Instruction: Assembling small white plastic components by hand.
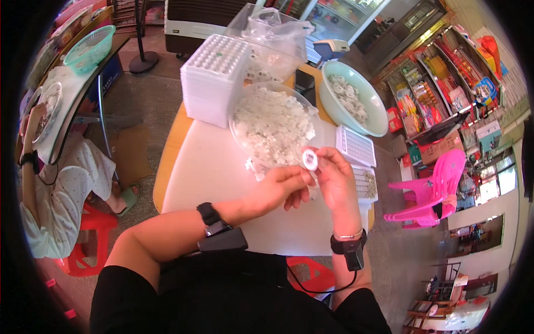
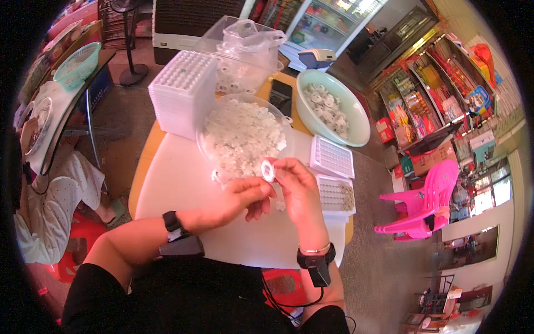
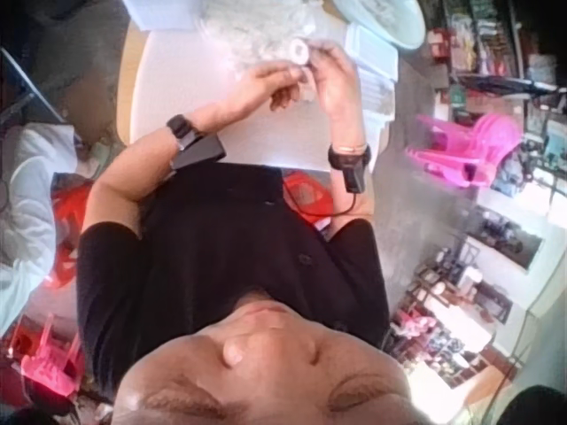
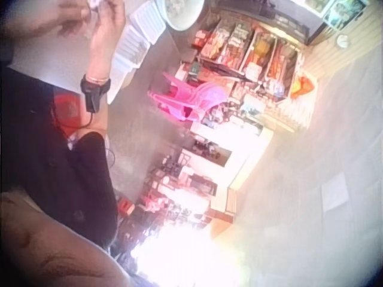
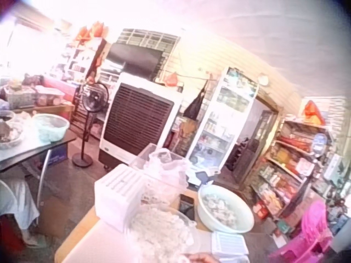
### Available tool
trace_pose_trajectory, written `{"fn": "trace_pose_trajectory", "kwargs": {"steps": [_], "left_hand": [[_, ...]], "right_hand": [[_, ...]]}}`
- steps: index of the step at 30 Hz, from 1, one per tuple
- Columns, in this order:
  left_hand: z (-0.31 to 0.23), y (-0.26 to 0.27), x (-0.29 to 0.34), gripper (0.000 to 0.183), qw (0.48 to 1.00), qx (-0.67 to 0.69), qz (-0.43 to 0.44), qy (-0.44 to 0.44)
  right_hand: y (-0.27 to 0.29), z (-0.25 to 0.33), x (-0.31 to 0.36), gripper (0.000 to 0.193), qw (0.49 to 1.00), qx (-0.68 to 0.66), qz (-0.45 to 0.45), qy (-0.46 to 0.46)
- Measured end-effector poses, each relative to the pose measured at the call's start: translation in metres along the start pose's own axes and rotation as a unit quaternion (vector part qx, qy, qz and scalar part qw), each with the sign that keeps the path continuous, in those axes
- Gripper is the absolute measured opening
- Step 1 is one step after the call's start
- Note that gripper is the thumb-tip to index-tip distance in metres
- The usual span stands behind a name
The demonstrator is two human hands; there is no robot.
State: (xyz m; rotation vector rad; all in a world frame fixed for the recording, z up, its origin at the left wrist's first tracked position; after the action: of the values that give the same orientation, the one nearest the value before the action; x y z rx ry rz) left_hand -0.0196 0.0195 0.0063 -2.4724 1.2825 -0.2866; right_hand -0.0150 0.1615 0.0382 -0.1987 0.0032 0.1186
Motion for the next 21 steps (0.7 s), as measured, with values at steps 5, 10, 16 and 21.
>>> {"fn": "trace_pose_trajectory", "kwargs": {"steps": [5,10,16,21], "left_hand": [[-0.002,-0.004,-0.003,0.023,0.999,0.019,-0.019,-0.034],[0.001,-0.006,-0.004,0.020,0.996,-0.070,-0.044,-0.033],[0.001,-0.004,-0.002,0.019,0.993,-0.107,-0.054,0.006],[0.006,-0.005,-0.005,0.021,0.997,-0.072,-0.013,0.020]], "right_hand": [[0.013,-0.023,0.040,0.014,0.989,-0.125,-0.053,0.052],[0.015,-0.027,0.056,0.016,0.985,-0.143,-0.078,0.047],[0.007,0.006,0.070,0.017,0.977,0.135,-0.159,0.042],[0.003,0.016,0.067,0.015,0.942,0.284,-0.178,0.012]]}}
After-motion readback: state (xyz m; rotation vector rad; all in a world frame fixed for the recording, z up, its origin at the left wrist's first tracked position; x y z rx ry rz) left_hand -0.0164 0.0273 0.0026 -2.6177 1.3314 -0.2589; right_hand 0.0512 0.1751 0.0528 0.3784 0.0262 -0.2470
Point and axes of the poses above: each hand's wrist, its own x-axis away from the middle knuckle, its own y-axis out of the back of the hand, z = x × y, the point moved 4 cm from there along -x, towards the middle knuckle, and after that the axes turned 5 degrees about z, right-handed, at the moved point
